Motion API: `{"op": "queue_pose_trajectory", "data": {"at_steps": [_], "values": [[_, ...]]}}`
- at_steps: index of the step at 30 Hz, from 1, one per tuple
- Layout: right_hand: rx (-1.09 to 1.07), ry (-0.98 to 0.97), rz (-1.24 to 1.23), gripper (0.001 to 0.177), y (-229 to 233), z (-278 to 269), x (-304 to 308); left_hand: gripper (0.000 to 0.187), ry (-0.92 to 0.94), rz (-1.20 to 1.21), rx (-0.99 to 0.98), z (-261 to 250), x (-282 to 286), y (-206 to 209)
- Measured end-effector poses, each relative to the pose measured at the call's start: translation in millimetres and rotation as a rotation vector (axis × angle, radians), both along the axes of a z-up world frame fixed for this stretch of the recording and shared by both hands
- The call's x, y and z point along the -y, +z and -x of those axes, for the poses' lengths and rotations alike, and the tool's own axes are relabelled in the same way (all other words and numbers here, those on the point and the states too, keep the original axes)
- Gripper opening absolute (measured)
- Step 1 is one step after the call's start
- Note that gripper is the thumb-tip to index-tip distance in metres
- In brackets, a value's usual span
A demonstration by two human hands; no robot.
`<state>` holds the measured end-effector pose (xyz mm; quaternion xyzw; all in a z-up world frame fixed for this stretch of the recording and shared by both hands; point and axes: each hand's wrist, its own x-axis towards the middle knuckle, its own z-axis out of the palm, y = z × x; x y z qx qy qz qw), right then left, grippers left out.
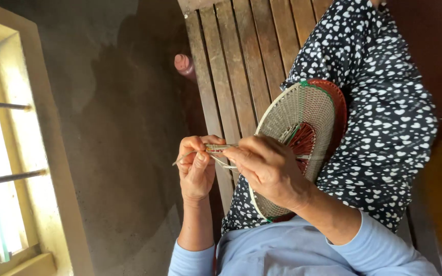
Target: Weaving the outer edge of a circular fan using thin bamboo or wood strips
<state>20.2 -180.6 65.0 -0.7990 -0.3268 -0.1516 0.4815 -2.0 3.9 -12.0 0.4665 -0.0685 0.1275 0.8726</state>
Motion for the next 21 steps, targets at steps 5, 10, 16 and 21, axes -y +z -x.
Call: {"op": "queue_pose_trajectory", "data": {"at_steps": [5,10,16,21], "values": [[0.081,-0.024,0.099,0.021,3.7,0.8,-15.0,0.020,0.053,0.088,0.021,4.7,-2.7,-19.8],[0.112,-0.016,0.156,0.015,8.5,-4.7,-19.3,0.024,0.067,0.124,-0.011,7.2,0.4,-17.7],[0.094,-0.014,0.123,0.014,8.3,-2.8,-24.7,0.024,0.023,0.190,-0.037,10.3,-8.1,-36.4],[0.090,-0.007,0.106,0.018,8.8,-2.2,-26.0,0.024,-0.013,0.209,-0.043,12.3,-10.8,-20.1]]}}
